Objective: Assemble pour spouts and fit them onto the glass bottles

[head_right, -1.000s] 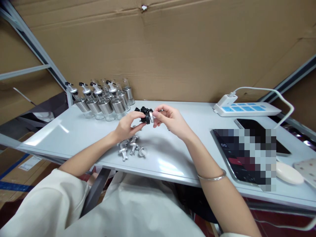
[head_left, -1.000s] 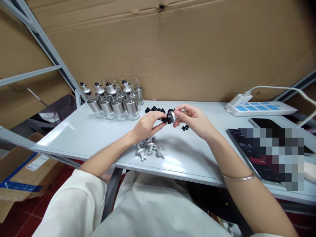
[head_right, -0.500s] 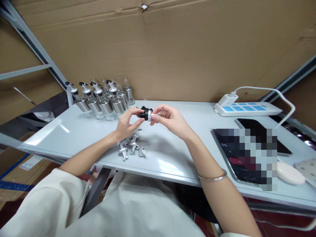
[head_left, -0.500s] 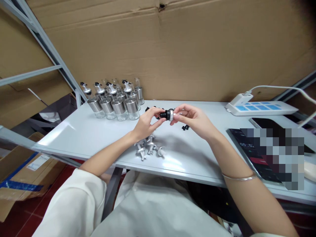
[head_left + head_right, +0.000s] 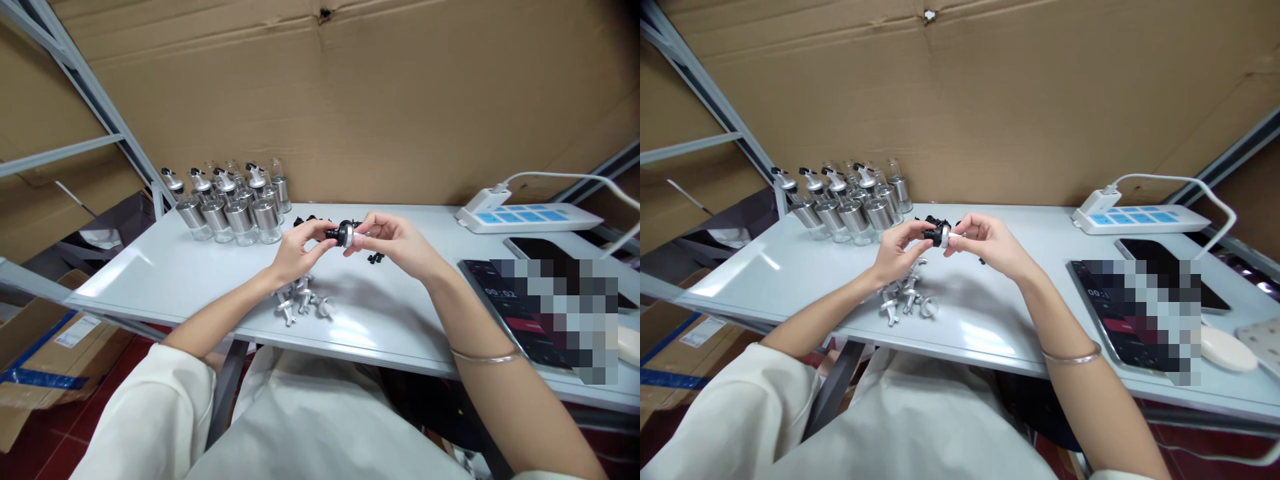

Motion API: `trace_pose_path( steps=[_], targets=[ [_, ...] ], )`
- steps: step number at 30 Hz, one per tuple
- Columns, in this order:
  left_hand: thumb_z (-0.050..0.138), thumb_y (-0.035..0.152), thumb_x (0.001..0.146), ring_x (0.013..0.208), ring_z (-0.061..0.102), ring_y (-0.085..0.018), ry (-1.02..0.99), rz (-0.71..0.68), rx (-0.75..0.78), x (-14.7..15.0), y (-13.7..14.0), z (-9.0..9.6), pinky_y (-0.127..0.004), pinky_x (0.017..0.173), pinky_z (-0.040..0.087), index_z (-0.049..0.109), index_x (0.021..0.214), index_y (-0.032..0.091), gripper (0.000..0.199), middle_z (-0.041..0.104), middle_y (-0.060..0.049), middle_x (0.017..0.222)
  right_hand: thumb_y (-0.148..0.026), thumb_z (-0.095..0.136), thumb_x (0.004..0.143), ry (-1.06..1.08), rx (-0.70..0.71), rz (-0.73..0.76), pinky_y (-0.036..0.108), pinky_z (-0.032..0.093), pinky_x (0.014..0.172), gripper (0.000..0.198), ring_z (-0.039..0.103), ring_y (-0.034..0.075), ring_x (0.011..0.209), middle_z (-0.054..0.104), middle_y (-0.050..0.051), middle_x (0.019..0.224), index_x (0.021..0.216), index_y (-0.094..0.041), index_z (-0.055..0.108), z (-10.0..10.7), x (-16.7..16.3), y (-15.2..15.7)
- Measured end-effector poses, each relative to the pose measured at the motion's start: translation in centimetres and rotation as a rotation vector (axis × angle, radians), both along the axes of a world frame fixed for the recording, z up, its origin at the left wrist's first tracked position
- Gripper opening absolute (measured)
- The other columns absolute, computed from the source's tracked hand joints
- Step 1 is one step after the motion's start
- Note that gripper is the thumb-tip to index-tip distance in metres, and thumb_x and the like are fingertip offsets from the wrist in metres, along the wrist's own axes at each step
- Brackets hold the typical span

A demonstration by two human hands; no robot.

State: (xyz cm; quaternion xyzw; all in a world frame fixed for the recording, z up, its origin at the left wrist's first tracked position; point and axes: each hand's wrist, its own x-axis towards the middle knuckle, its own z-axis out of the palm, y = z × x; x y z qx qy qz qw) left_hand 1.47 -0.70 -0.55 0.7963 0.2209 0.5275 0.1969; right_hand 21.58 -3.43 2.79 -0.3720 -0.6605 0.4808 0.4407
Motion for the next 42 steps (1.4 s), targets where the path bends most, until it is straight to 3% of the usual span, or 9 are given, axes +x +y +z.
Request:
trace_pose_path(
  steps=[5,12,29,35,42],
  targets=[
    [0.064,0.036,0.082,0.075,0.068,-0.012,-0.028,-0.019,-0.108,0.0,-0.1,-0.1,-0.024,0.073,0.055,0.063,0.097,0.013,0.029,0.07,-0.008,0.088,-0.043,0.075,0.069,-0.046,-0.021,0.003,0.031,0.044,0.063,0.034,0.07,0.022,0.073,0.074,0.005,0.069,0.073,-0.02,0.051,0.2,-0.1,-0.3],
    [0.065,0.034,0.081,0.073,0.068,-0.012,-0.031,-0.029,-0.091,0.0,-0.3,0.1,-0.023,0.07,0.055,0.065,0.096,0.012,0.026,0.071,-0.008,0.089,-0.039,0.075,0.071,-0.011,-0.037,0.035,0.029,0.042,0.061,0.03,0.071,0.021,0.071,0.074,0.004,0.067,0.072,-0.02,0.051,0.1,-0.2,-0.1],
    [0.064,0.027,0.082,0.07,0.064,-0.009,-0.013,0.025,0.191,0.0,-0.6,0.6,-0.019,0.066,0.054,0.066,0.095,0.013,0.019,0.071,-0.006,0.085,-0.037,0.078,0.067,0.08,-0.042,0.033,0.033,0.049,0.069,0.027,0.069,0.02,0.067,0.071,0.002,0.063,0.071,-0.019,0.059,0.0,-0.7,0.0],
    [0.066,0.03,0.081,0.065,0.059,-0.01,0.028,0.146,0.258,-0.2,-0.8,0.9,-0.024,0.066,0.051,0.065,0.093,0.016,0.018,0.068,-0.003,0.077,-0.044,0.071,0.072,0.012,0.026,-0.068,0.032,0.047,0.075,0.026,0.062,0.017,0.08,0.069,0.004,0.086,0.082,-0.02,0.067,-0.4,-1.2,0.2],
    [0.056,0.024,0.087,0.08,0.062,-0.013,0.173,0.133,0.36,-0.4,-0.6,0.3,-0.027,0.076,0.049,0.06,0.107,0.016,0.021,0.067,-0.007,0.091,-0.049,0.063,0.078,-0.061,0.07,-0.096,0.03,0.046,0.075,0.03,0.055,0.016,0.084,0.06,0.003,0.092,0.092,-0.023,0.063,-0.8,-1.0,0.6]
  ],
)
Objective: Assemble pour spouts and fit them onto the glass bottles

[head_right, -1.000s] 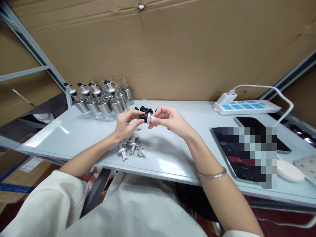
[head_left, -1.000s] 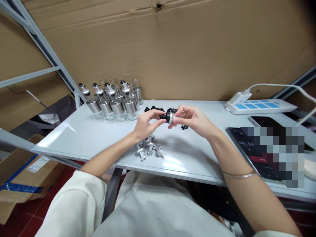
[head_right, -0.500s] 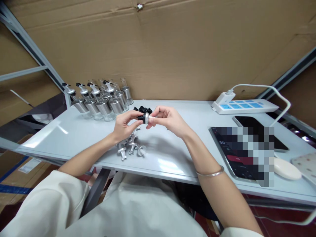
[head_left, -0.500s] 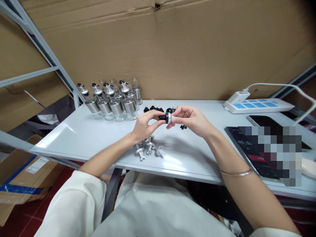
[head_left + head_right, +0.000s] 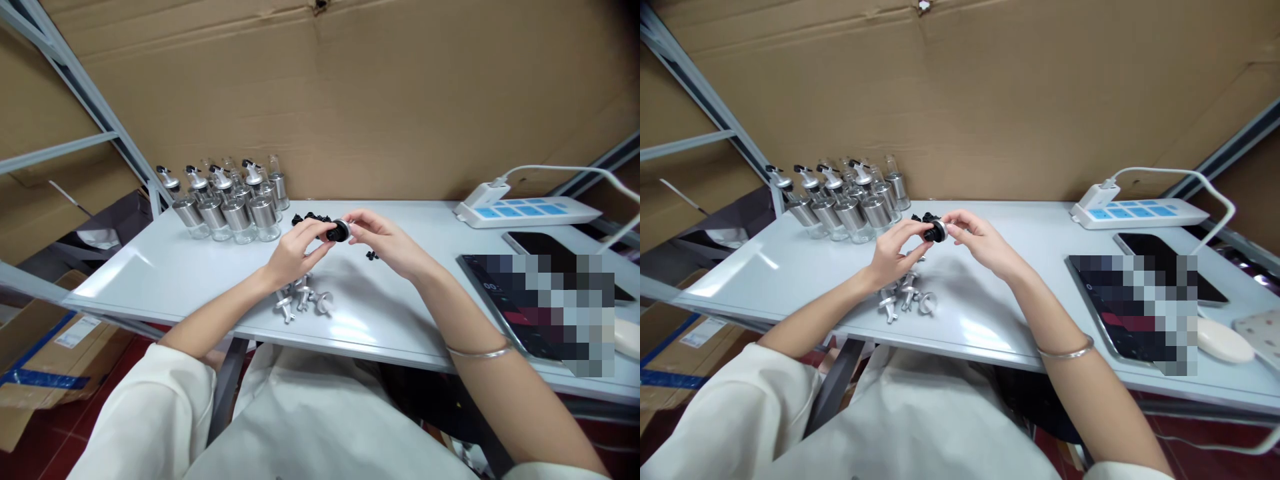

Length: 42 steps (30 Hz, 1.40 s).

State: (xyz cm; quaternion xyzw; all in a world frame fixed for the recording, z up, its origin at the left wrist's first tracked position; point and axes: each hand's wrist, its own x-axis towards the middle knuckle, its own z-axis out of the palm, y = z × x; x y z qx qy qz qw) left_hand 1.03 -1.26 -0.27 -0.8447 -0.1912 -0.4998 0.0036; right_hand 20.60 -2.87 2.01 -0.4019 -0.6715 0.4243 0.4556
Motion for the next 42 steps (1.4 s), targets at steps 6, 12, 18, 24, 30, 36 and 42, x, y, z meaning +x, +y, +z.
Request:
trace_pose_path(
  steps=[6,12,18,24,30,36,42],
  targets=[
    [0.06,0.029,0.085,0.066,0.057,-0.012,0.033,0.114,0.068,-0.09,0.41,-0.22,-0.027,0.071,0.043,0.061,0.096,0.017,0.017,0.065,-0.001,0.074,-0.049,0.062,0.08,-0.024,0.065,-0.038,0.03,0.046,0.065,0.033,0.056,0.014,0.067,0.06,0.001,0.074,0.098,-0.021,0.063,-0.24,-0.28,0.08],
    [0.059,0.034,0.085,0.062,0.053,-0.012,0.057,0.12,-0.004,-0.04,0.25,-0.23,-0.027,0.066,0.041,0.06,0.094,0.017,0.019,0.06,-0.001,0.072,-0.048,0.069,0.073,0.021,-0.062,0.055,0.034,0.051,0.069,0.036,0.064,0.017,0.066,0.067,0.002,0.069,0.093,-0.019,0.065,-0.2,-0.53,-0.26],
    [0.057,0.038,0.084,0.066,0.054,-0.009,-0.126,-0.072,-0.441,0.19,0.22,-0.42,-0.024,0.064,0.046,0.049,0.106,0.019,0.03,0.054,-0.001,0.086,-0.05,0.072,0.069,0.059,-0.065,0.01,0.035,0.053,0.07,0.037,0.065,0.017,0.065,0.069,0.004,0.073,0.088,-0.019,0.067,0.13,-0.47,-0.34],
    [0.057,0.045,0.081,0.061,0.061,-0.008,-0.171,-0.321,-1.068,0.16,0.72,-0.27,-0.022,0.059,0.049,0.044,0.104,0.019,0.037,0.056,0.001,0.085,-0.051,0.069,0.072,0.005,-0.03,0.012,0.036,0.053,0.072,0.037,0.064,0.017,0.067,0.068,0.003,0.071,0.091,-0.019,0.067,0.11,-0.31,-0.25],
    [0.064,0.047,0.077,0.061,0.058,-0.008,-0.203,-0.371,-1.055,0.23,0.29,0.09,-0.022,0.06,0.049,0.05,0.095,0.016,0.038,0.059,0.001,0.074,-0.047,0.069,0.073,-0.001,-0.036,0.025,0.037,0.053,0.074,0.033,0.063,0.016,0.067,0.068,0.004,0.075,0.091,-0.019,0.068,-0.02,-0.35,-0.37],
    [0.068,0.048,0.073,0.061,0.058,-0.007,-0.248,-0.363,-1.048,0.44,0.21,0.18,-0.02,0.057,0.048,0.05,0.089,0.015,0.04,0.059,0.001,0.074,-0.041,0.07,0.072,0.001,-0.051,0.049,0.037,0.051,0.075,0.032,0.062,0.017,0.071,0.068,0.004,0.078,0.094,-0.019,0.069,-0.03,-0.54,-0.55],
    [0.067,0.051,0.074,0.061,0.06,-0.008,-0.237,-0.421,-1.056,0.39,0.32,-0.18,-0.022,0.059,0.049,0.046,0.093,0.017,0.044,0.061,0.001,0.072,-0.036,0.069,0.073,0.007,-0.043,0.108,0.036,0.049,0.076,0.028,0.062,0.017,0.074,0.068,0.004,0.078,0.095,-0.019,0.068,-0.02,-0.65,-0.61]
  ],
)
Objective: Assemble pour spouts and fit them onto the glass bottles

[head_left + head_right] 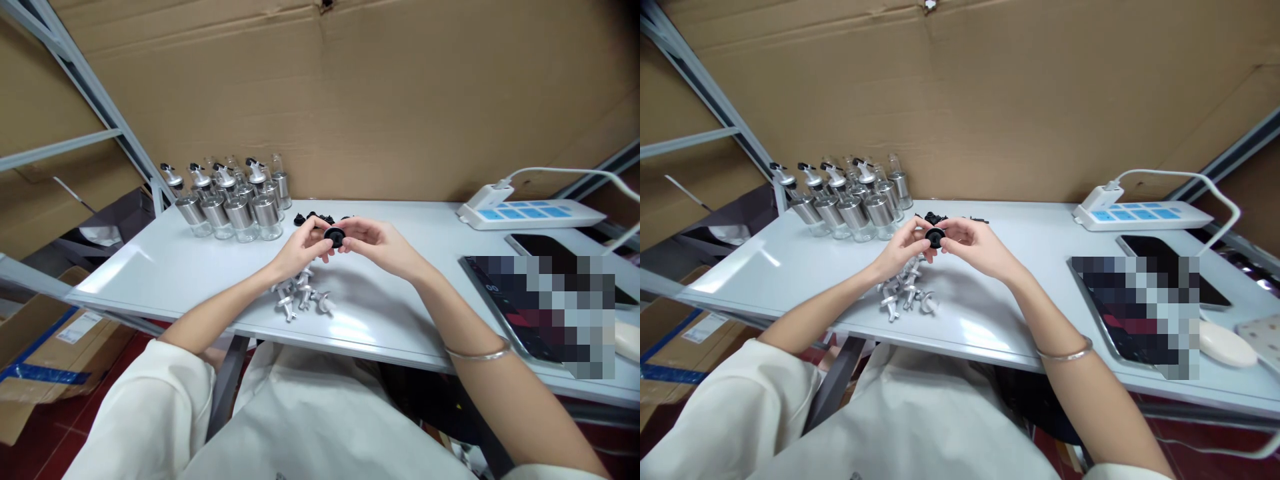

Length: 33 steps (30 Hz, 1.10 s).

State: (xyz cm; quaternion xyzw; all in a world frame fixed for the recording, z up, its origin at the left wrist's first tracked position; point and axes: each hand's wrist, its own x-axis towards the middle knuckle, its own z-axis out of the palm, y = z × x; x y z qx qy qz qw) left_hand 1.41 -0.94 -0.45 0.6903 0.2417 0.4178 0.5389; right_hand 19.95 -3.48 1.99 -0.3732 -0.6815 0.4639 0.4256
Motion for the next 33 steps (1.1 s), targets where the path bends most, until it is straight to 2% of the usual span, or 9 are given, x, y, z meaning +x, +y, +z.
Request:
trace_pose_path(
  steps=[5,21,33],
  targets=[
    [0.067,0.052,0.074,0.062,0.06,-0.008,-0.013,0.009,0.007,0.12,-0.22,0.02,-0.022,0.06,0.05,0.045,0.092,0.017,0.045,0.061,0.001,0.073,-0.031,0.067,0.075,0.017,0.013,0.027,0.036,0.05,0.077,0.024,0.064,0.018,0.078,0.069,0.004,0.082,0.096,-0.019,0.066,-0.04,0.11,0.0],
    [0.07,0.048,0.073,0.062,0.058,-0.007,0.03,0.04,-0.015,0.11,-0.56,-0.04,-0.021,0.059,0.048,0.045,0.087,0.017,0.042,0.06,0.0,0.075,-0.039,0.068,0.076,-0.06,0.005,-0.009,0.036,0.051,0.077,0.032,0.065,0.019,0.078,0.07,0.005,0.082,0.099,-0.018,0.065,-0.06,-0.02,-0.26],
    [0.07,0.051,0.071,0.063,0.058,-0.008,0.051,0.062,-0.028,0.11,-0.5,-0.17,-0.022,0.058,0.049,0.043,0.085,0.017,0.045,0.06,0.0,0.074,-0.031,0.066,0.076,-0.019,-0.009,0.03,0.038,0.053,0.08,0.03,0.067,0.02,0.081,0.072,0.007,0.087,0.102,-0.018,0.069,-0.61,0.26,0.2]
  ],
)
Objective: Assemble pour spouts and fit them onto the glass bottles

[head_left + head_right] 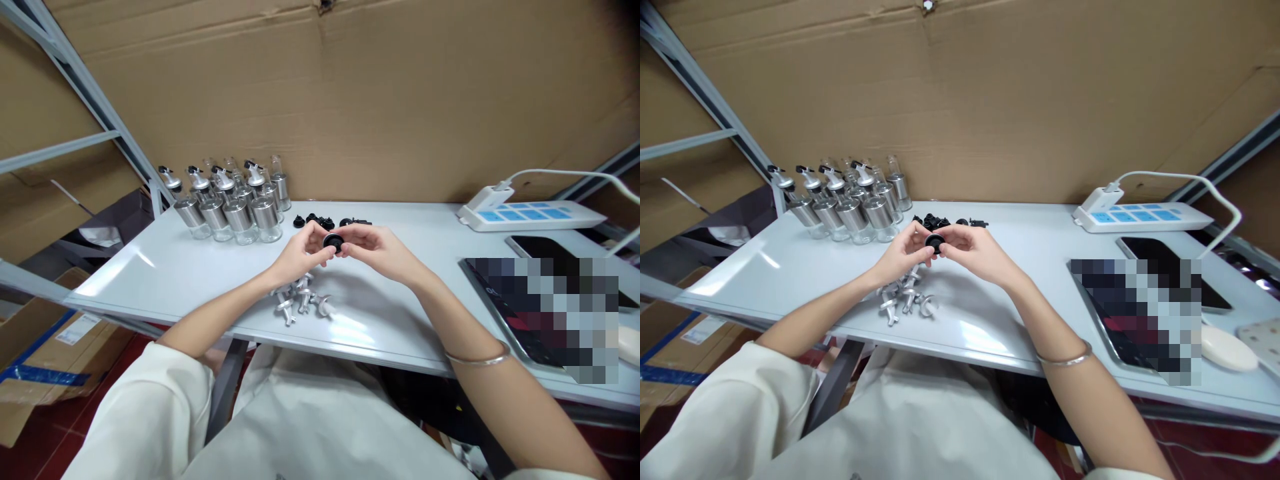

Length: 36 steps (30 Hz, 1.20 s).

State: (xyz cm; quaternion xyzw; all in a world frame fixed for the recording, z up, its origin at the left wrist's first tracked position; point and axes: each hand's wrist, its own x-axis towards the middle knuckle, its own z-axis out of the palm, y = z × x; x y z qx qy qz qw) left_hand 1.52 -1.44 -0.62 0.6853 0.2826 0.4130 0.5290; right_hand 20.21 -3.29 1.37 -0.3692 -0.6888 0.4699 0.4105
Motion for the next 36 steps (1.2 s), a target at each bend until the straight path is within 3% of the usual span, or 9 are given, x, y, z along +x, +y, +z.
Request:
trace_pose_path(
  steps=[12,21,30,36],
  targets=[
    [0.068,0.047,0.074,0.059,0.057,-0.007,0.034,-0.025,0.012,-0.09,0.03,-0.14,-0.021,0.058,0.046,0.04,0.084,0.018,0.041,0.057,0.003,0.076,-0.031,0.067,0.073,-0.061,0.051,-0.041,0.035,0.053,0.075,0.027,0.067,0.019,0.076,0.072,0.007,0.083,0.095,-0.015,0.067,0.06,-0.26,-0.14],
    [0.061,0.032,0.077,0.051,0.054,-0.004,0.13,-0.029,0.061,-0.22,0.06,-0.16,-0.018,0.048,0.042,0.039,0.085,0.018,0.027,0.051,0.004,0.08,-0.025,0.063,0.07,-0.187,0.152,-0.09,0.03,0.049,0.067,0.022,0.059,0.014,0.066,0.067,0.004,0.075,0.089,-0.015,0.064,0.13,-0.36,-0.36],
    [0.057,0.028,0.074,0.05,0.047,-0.003,0.168,-0.025,0.061,-0.07,-0.44,0.22,-0.016,0.042,0.039,0.039,0.084,0.019,0.023,0.047,0.004,0.078,-0.021,0.06,0.067,-0.219,0.171,-0.097,0.028,0.044,0.06,0.016,0.052,0.012,0.061,0.063,0.002,0.071,0.082,-0.016,0.062,0.0,-0.32,-0.36],
    [0.059,0.027,0.071,0.059,0.049,-0.006,0.192,0.015,0.13,-0.14,-0.19,-0.01,-0.019,0.051,0.039,0.041,0.082,0.018,0.022,0.049,0.003,0.078,-0.024,0.061,0.068,-0.231,0.185,-0.111,0.027,0.04,0.057,0.014,0.048,0.012,0.059,0.059,0.001,0.067,0.08,-0.016,0.061,-0.06,-0.42,-0.4]
  ],
)
